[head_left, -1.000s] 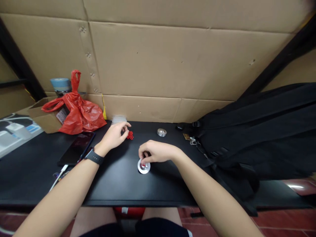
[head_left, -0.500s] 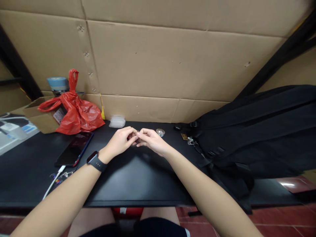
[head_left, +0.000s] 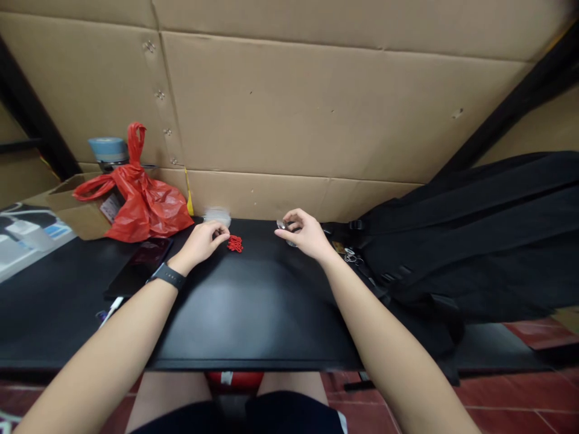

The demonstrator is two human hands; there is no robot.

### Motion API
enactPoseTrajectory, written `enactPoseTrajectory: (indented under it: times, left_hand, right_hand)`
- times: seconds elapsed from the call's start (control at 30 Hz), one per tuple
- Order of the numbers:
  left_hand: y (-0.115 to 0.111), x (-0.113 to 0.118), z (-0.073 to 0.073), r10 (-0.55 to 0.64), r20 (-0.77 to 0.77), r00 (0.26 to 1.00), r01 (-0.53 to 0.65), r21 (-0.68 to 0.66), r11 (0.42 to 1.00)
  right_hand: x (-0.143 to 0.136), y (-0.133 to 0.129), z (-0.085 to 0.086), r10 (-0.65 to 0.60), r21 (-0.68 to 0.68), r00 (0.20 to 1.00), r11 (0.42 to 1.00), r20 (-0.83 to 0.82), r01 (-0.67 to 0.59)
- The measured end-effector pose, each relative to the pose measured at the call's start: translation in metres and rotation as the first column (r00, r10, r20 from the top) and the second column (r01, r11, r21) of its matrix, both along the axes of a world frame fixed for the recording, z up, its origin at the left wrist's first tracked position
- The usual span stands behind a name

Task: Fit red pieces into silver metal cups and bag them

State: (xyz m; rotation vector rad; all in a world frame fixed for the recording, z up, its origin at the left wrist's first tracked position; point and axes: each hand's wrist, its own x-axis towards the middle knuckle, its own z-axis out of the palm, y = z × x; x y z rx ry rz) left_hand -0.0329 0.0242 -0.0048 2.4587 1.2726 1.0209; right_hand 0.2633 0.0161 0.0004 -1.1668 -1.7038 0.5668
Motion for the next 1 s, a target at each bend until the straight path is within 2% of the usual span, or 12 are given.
enactPoseTrajectory:
  times: [0.1, 0.3, 0.47, 0.6, 0.7, 0.83, 0.93, 1.0]
  left_hand:
    - [0.004, 0.002, -0.007, -0.013, -0.015, 1.000, 0.014, 0.012, 1.000]
    - [0.005, 0.009, -0.014, -0.013, -0.046, 0.999, 0.015, 0.039, 0.999]
    - [0.007, 0.006, -0.012, 0.044, 0.008, 0.999, -0.044, 0.051, 0.998]
    - [0.009, -0.001, -0.010, 0.149, 0.107, 0.983, -0.153, 0.032, 0.988]
    - [0.011, -0.003, -0.012, 0.181, 0.157, 0.971, -0.184, 0.005, 0.983]
    - [0.011, -0.002, -0.022, 0.085, 0.127, 0.988, -0.076, -0.071, 0.995]
    - [0.007, 0.001, -0.027, -0.040, -0.028, 0.999, 0.036, -0.139, 0.990]
    - [0.005, 0.004, -0.028, -0.063, -0.111, 0.992, 0.044, -0.166, 0.985]
  right_hand:
    - [0.025, 0.012, -0.008, -0.141, 0.054, 0.964, 0.990, 0.228, 0.132]
    - [0.045, 0.025, -0.026, -0.155, -0.006, 0.893, 0.985, 0.423, 0.173]
    - [0.049, 0.030, -0.033, -0.136, -0.055, 0.890, 0.983, 0.435, 0.177]
    - [0.051, 0.033, -0.038, -0.046, -0.113, 0.909, 0.988, 0.415, 0.101]
    - [0.051, 0.034, -0.041, -0.007, -0.136, 0.914, 0.988, 0.407, 0.068]
    - [0.049, 0.034, -0.045, 0.002, -0.128, 0.925, 0.990, 0.379, 0.051]
    - [0.047, 0.033, -0.045, 0.013, -0.128, 0.923, 0.991, 0.384, 0.039]
    - [0.045, 0.032, -0.044, 0.023, -0.135, 0.919, 0.990, 0.394, 0.033]
